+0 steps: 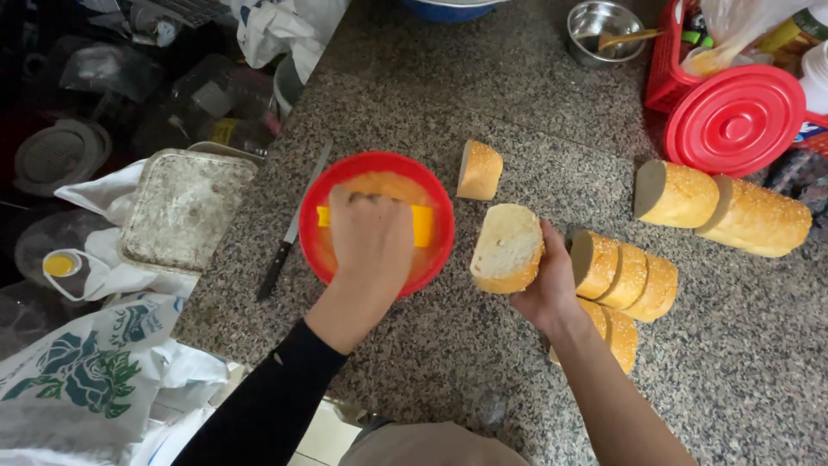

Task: Applying a liquid wash to sliced bread using a spatula.

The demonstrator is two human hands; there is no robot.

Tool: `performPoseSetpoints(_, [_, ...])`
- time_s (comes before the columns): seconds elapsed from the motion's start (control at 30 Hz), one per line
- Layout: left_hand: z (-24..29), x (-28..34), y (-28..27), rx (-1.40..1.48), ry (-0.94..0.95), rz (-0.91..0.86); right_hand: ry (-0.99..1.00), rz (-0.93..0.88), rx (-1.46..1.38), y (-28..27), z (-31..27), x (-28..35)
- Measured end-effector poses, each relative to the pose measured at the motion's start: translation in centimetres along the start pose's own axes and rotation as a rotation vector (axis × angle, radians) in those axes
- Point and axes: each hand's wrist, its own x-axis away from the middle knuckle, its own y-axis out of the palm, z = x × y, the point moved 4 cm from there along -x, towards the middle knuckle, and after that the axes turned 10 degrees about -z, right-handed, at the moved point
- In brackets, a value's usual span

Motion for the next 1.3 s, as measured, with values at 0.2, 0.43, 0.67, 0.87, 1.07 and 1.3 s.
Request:
performPoseSetpoints(0.2, [-1.3,1.3,-1.7,0.127,-0.034,0.034,-0.012,0.017,-0.004,-0.3,0.5,-0.3])
performPoseSetpoints(0.43, [-4.8,3.1,-4.0,0.355,-0.055,0.066,-0.012,-0.003,-0.018,1.4,0.2,-0.3])
performPoseSetpoints(0.67, [-3.6,5.2,-8.8,0.280,0.194,0.385,-0.115,-0.088,-0.060,3.2,-0.3,-0.8])
performPoseSetpoints(0.87, [-0.4,7.5,-8.8,-0.045,0.411,0.559,-0.196,-0.116,-0.087,3.3,-0.6,-1.1])
performPoseSetpoints(1.07, [-2.9,8.0,-9.2,-0.140,0.559,0.616,-0.066,-0.027,-0.097,3.1,-2.4,0.5])
performPoseSetpoints(1.3, [-2.3,5.3,-12.6,0.246,0.708,0.515,0.269,-0.260,0.067,5.7,-1.0,1.3])
